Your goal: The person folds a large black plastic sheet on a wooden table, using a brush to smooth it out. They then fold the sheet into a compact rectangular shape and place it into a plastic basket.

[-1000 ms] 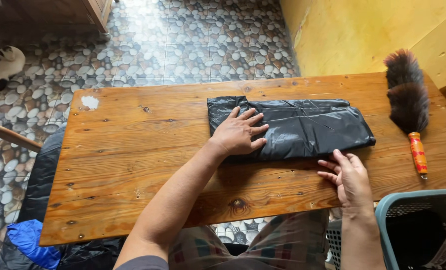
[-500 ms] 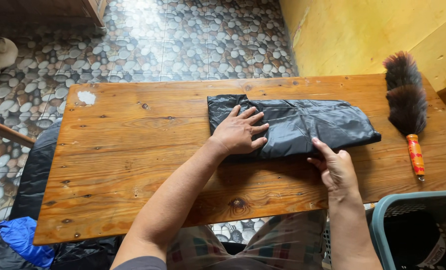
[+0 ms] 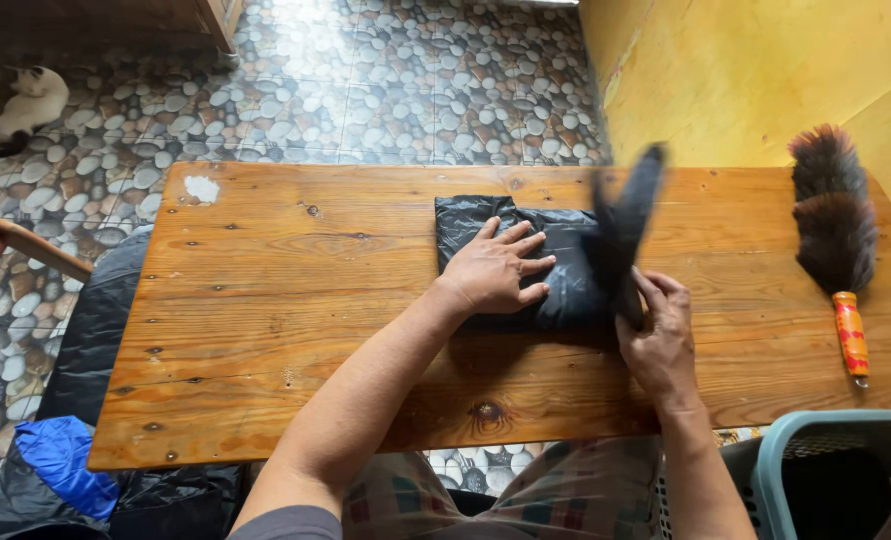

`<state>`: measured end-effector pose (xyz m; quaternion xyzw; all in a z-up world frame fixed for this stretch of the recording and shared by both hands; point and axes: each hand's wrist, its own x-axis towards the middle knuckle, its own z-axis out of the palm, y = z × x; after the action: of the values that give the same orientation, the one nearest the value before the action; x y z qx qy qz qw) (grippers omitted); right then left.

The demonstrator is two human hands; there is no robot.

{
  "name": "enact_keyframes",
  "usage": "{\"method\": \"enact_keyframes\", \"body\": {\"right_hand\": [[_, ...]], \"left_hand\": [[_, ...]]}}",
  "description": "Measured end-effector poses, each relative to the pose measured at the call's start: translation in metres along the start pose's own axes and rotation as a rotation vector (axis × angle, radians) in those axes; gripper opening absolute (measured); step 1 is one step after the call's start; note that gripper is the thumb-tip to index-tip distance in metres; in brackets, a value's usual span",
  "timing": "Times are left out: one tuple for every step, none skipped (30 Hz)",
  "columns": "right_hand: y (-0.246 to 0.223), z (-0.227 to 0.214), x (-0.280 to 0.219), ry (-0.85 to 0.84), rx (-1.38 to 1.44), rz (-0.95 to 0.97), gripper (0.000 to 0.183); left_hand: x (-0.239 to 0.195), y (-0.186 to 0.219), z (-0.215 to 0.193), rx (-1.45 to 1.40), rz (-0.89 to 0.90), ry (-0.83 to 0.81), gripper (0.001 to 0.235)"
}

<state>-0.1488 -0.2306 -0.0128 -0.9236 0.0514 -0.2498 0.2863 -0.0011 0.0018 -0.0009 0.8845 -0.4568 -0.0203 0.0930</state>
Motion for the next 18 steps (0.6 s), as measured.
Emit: {"method": "enact_keyframes", "body": {"right_hand": [[-0.014, -0.003, 0.002, 0.001, 0.004, -0.002, 0.067], [-0.027, -0.006, 0.004, -0.058, -0.037, -0.09, 0.067], [-0.04, -0.011, 0.005, -0.116, -0.079, -0.175, 0.068], [-0.037, -0.005, 0.011, -0.115, -0.076, -0.174, 0.068], [-0.033, 0.001, 0.015, -0.181, -0.122, -0.216, 0.084], [-0.029, 0.006, 0.02, -0.247, -0.169, -0.258, 0.102], [-0.024, 0.011, 0.022, -0.24, -0.167, -0.258, 0.102], [-0.02, 0.017, 0.024, -0.236, -0.293, -0.307, 0.097], [-0.016, 0.023, 0.026, -0.237, -0.419, -0.358, 0.092], [-0.02, 0.024, 0.027, -0.235, -0.416, -0.36, 0.092], [-0.024, 0.026, 0.028, -0.247, -0.367, -0.365, 0.088], [-0.027, 0.027, 0.028, -0.259, -0.317, -0.369, 0.084], [-0.026, 0.03, 0.028, -0.261, -0.312, -0.372, 0.084], [-0.023, 0.032, 0.028, -0.241, -0.312, -0.387, 0.08], [-0.021, 0.035, 0.027, -0.218, -0.31, -0.399, 0.076], [-0.022, 0.035, 0.027, -0.218, -0.304, -0.397, 0.076], [-0.023, 0.035, 0.026, -0.219, -0.32, -0.4, 0.08], [-0.023, 0.035, 0.026, -0.221, -0.336, -0.402, 0.083]], "left_hand": [[0.006, -0.005, 0.013, 0.004, -0.003, 0.0, 0.06], [0.012, -0.01, 0.027, -0.006, -0.029, 0.024, 0.065], [0.018, -0.013, 0.04, -0.016, -0.052, 0.047, 0.07], [0.015, -0.012, 0.035, -0.013, -0.052, 0.046, 0.07], [0.013, -0.01, 0.03, 0.002, -0.033, 0.058, 0.066], [0.01, -0.008, 0.025, 0.017, -0.014, 0.07, 0.063], [0.008, -0.007, 0.02, 0.023, -0.012, 0.072, 0.063], [0.006, -0.006, 0.015, 0.026, -0.002, 0.086, 0.061], [0.002, -0.005, 0.01, 0.025, 0.003, 0.1, 0.06], [-0.001, -0.003, 0.007, 0.028, 0.0, 0.1, 0.06], [-0.004, -0.001, 0.005, 0.008, 0.019, 0.156, 0.059], [-0.008, 0.001, 0.002, -0.011, 0.038, 0.212, 0.059], [-0.012, 0.005, 0.001, -0.01, 0.033, 0.21, 0.059], [-0.016, 0.008, 0.001, 0.045, 0.012, 0.355, 0.058], [-0.019, 0.011, 0.0, 0.102, -0.005, 0.497, 0.058], [-0.024, 0.013, 0.002, 0.106, -0.006, 0.492, 0.058], [-0.028, 0.015, 0.004, 0.12, -0.052, 0.638, 0.051], [-0.032, 0.018, 0.006, 0.134, -0.098, 0.784, 0.046]]}}
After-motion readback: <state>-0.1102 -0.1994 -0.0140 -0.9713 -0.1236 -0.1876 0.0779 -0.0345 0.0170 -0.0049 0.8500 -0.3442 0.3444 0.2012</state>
